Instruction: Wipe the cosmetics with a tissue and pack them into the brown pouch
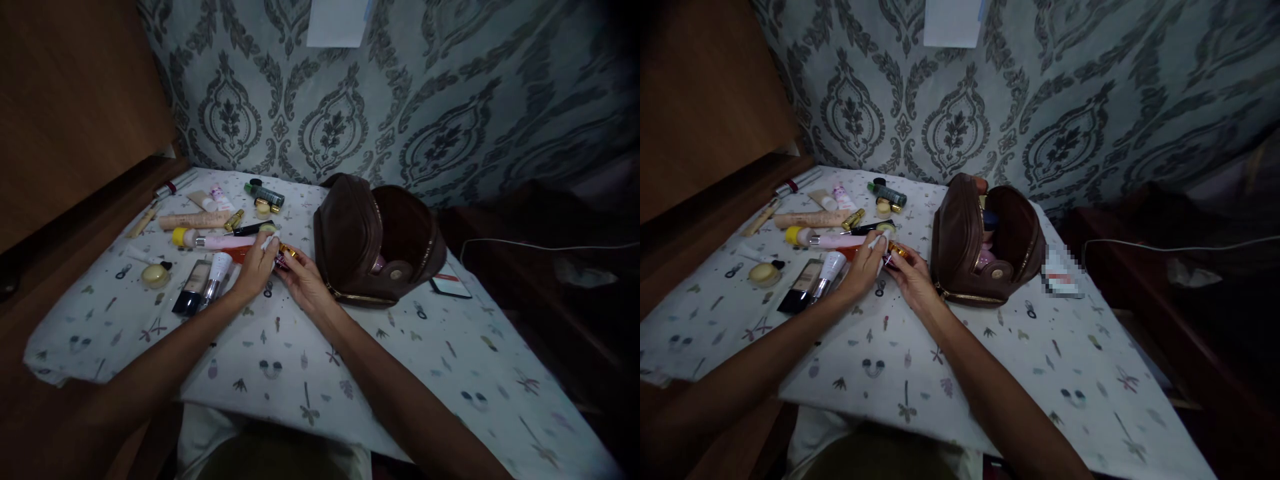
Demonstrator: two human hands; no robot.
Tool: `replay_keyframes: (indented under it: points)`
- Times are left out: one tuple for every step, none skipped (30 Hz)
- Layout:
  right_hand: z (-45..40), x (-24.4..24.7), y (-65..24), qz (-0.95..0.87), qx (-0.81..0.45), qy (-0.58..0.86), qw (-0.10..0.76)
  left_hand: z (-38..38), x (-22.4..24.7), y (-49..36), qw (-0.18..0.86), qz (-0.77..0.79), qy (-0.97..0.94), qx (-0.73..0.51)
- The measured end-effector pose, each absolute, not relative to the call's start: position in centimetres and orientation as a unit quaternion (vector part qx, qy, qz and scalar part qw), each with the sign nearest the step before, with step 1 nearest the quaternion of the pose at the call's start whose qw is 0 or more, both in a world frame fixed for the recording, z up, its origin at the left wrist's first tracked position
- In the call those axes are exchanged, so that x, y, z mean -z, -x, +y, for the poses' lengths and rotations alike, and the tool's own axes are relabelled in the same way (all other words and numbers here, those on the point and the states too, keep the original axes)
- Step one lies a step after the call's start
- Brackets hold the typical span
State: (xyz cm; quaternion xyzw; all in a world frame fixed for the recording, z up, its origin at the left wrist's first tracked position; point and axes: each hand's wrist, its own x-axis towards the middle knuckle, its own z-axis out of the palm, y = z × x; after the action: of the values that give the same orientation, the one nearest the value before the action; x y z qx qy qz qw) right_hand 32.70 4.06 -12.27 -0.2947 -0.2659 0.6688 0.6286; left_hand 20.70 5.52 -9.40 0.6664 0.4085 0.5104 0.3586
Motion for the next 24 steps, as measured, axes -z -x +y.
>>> replay_keyframes:
  points:
    - [4.04,12.22,-32.73,-0.267,-0.668,0.297,0.628,5.49,9.38,-20.74,0.357,0.405,-0.669,-0.511]
    - [4.03,12.19,-32.77,-0.268,-0.668,0.299,0.627,5.49,9.37,-20.76,0.357,0.403,-0.669,-0.512]
    - [4.03,12.17,-32.82,-0.267,-0.670,0.299,0.625,5.50,9.38,-20.79,0.358,0.403,-0.668,-0.513]
    - [4.03,12.18,-32.88,-0.265,-0.672,0.298,0.624,5.53,9.40,-20.80,0.359,0.404,-0.666,-0.514]
    - [4.03,12.21,-32.94,-0.263,-0.675,0.296,0.623,5.57,9.42,-20.79,0.361,0.408,-0.661,-0.516]
    - [4.03,12.27,-32.99,-0.262,-0.677,0.293,0.622,5.63,9.44,-20.77,0.363,0.411,-0.656,-0.519]
    - [4.04,12.35,-33.03,-0.261,-0.679,0.292,0.621,5.70,9.46,-20.73,0.366,0.415,-0.649,-0.522]
    - [4.05,12.44,-33.06,-0.260,-0.681,0.293,0.619,5.76,9.46,-20.67,0.370,0.417,-0.643,-0.526]
    - [4.06,12.53,-33.09,-0.260,-0.681,0.296,0.617,5.83,9.46,-20.60,0.372,0.418,-0.638,-0.528]
    - [4.09,12.61,-33.10,-0.260,-0.681,0.300,0.615,5.88,9.46,-20.53,0.374,0.420,-0.635,-0.530]
    - [4.12,12.67,-33.11,-0.259,-0.681,0.305,0.613,5.92,9.46,-20.46,0.374,0.422,-0.634,-0.530]
    - [4.15,12.70,-33.11,-0.257,-0.682,0.308,0.611,5.94,9.47,-20.40,0.374,0.425,-0.632,-0.529]
    - [4.19,12.71,-33.11,-0.256,-0.682,0.309,0.611,5.95,9.49,-20.36,0.372,0.429,-0.631,-0.529]
    - [4.22,12.69,-33.10,-0.256,-0.682,0.307,0.612,5.93,9.52,-20.35,0.370,0.432,-0.630,-0.529]
    - [4.24,12.65,-33.08,-0.258,-0.682,0.305,0.613,5.90,9.55,-20.35,0.369,0.433,-0.630,-0.529]
    - [4.24,12.60,-33.04,-0.262,-0.680,0.302,0.614,5.86,9.58,-20.38,0.367,0.433,-0.631,-0.529]
    - [4.24,12.56,-32.97,-0.268,-0.678,0.300,0.615,5.80,9.60,-20.42,0.366,0.431,-0.633,-0.529]
    - [4.22,12.53,-32.90,-0.275,-0.675,0.300,0.615,5.74,9.61,-20.47,0.363,0.429,-0.636,-0.528]
    - [4.19,12.50,-32.80,-0.284,-0.671,0.302,0.615,5.68,9.59,-20.51,0.360,0.427,-0.641,-0.526]
    - [4.15,12.49,-32.70,-0.292,-0.666,0.304,0.616,5.62,9.57,-20.56,0.358,0.425,-0.646,-0.523]
    - [4.12,12.47,-32.61,-0.298,-0.661,0.306,0.617,5.58,9.53,-20.59,0.356,0.423,-0.651,-0.521]
    - [4.09,12.44,-32.53,-0.302,-0.658,0.306,0.618,5.55,9.48,-20.61,0.356,0.422,-0.654,-0.517]
    - [4.05,12.39,-32.49,-0.302,-0.656,0.305,0.620,5.54,9.44,-20.63,0.358,0.423,-0.654,-0.515]
    - [4.02,12.32,-32.48,-0.297,-0.658,0.302,0.623,5.54,9.40,-20.64,0.363,0.424,-0.651,-0.514]
